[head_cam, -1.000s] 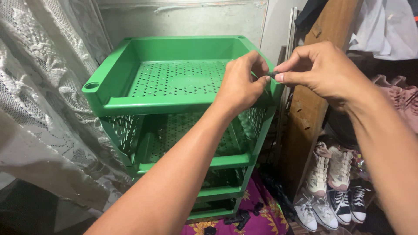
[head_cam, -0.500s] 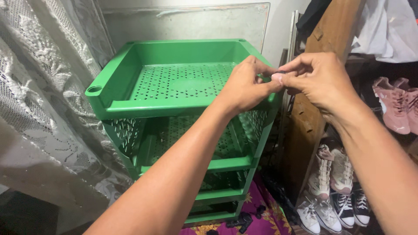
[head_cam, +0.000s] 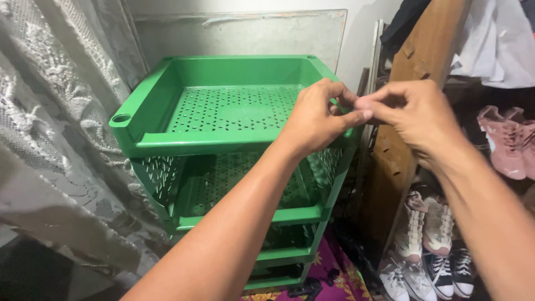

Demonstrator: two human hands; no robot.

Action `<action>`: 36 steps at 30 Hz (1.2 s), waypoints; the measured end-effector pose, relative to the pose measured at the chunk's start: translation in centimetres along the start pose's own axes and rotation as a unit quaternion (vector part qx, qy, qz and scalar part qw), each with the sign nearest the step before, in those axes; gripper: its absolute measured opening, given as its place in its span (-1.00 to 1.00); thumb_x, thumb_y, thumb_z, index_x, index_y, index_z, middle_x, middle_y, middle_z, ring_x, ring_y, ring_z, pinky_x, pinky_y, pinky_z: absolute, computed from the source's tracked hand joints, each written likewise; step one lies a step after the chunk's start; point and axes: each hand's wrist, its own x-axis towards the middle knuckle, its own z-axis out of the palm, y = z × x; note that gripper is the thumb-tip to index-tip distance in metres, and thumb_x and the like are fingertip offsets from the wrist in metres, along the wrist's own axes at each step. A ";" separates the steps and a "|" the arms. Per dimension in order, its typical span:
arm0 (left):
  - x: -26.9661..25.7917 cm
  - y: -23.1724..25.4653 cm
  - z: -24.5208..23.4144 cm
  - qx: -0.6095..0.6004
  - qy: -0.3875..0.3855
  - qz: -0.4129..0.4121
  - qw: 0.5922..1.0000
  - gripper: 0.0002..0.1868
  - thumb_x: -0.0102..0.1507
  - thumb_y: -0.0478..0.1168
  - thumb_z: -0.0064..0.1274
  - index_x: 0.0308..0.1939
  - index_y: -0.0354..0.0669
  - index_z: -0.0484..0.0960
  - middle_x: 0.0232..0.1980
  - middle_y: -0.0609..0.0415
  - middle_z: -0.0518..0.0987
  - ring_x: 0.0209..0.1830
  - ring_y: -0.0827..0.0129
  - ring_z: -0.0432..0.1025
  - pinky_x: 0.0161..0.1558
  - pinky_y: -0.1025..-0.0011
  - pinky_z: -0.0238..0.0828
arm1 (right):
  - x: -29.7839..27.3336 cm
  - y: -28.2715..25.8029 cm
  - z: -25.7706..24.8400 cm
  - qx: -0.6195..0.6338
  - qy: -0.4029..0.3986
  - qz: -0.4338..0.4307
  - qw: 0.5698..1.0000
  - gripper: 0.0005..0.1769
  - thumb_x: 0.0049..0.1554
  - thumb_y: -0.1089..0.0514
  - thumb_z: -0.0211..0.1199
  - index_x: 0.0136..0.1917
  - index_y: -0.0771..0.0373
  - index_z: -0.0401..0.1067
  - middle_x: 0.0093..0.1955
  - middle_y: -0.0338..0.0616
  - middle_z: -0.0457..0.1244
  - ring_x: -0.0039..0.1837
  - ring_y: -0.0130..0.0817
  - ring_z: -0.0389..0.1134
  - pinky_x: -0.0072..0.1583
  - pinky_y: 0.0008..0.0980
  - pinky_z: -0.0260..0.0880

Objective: The person assembles a green plastic three-tier storage unit by hand, inserting small fasteners into the top tray and then stacking and aligning the trays. The person repeatedly adjusts the unit's position and orientation to ensure the trays are properly seated.

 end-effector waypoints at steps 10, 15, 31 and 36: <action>0.0 0.6 -0.1 0.054 -0.001 0.046 0.997 -0.44 0.10 0.10 0.59 0.01 -0.22 0.92 -0.10 -0.03 0.64 -0.22 0.24 0.61 -0.13 0.21 0.63 | -1.4 -1.8 -2.2 0.068 -0.070 0.036 0.995 -0.68 0.32 0.18 0.48 0.27 0.39 0.75 -0.05 0.07 0.58 -0.11 -0.34 0.58 0.01 -0.37 0.63; 0.3 -0.1 0.4 0.033 -0.012 0.018 0.999 -0.51 0.22 0.09 0.53 0.08 -0.14 0.93 -0.11 -0.04 0.62 -0.20 0.21 0.58 -0.10 0.17 0.59 | -0.2 -2.9 -3.2 0.018 -0.098 0.028 0.995 -0.67 0.30 0.13 0.54 0.23 0.39 0.81 -0.03 0.09 0.60 -0.08 -0.27 0.56 0.02 -0.28 0.58; -0.7 0.5 0.5 0.023 0.095 -0.016 0.995 -0.71 0.27 -0.20 0.46 0.01 -0.26 0.86 -0.20 -0.07 0.72 -0.24 0.15 0.66 -0.11 0.17 0.63 | 1.8 -1.0 -0.7 0.034 -0.120 0.036 0.992 -0.66 0.23 0.16 0.60 0.22 0.36 0.74 -0.09 -0.10 0.43 -0.09 -0.38 0.41 -0.02 -0.31 0.41; -1.0 0.9 0.2 0.038 0.040 -0.007 0.998 -0.59 0.27 0.01 0.42 0.03 -0.20 0.96 -0.23 -0.15 0.70 -0.26 0.11 0.66 -0.12 0.15 0.63 | 1.3 0.4 0.1 0.045 -0.047 0.053 0.996 -0.69 0.35 0.09 0.57 0.06 0.42 0.65 -0.15 -0.08 0.47 -0.21 -0.41 0.41 -0.17 -0.33 0.42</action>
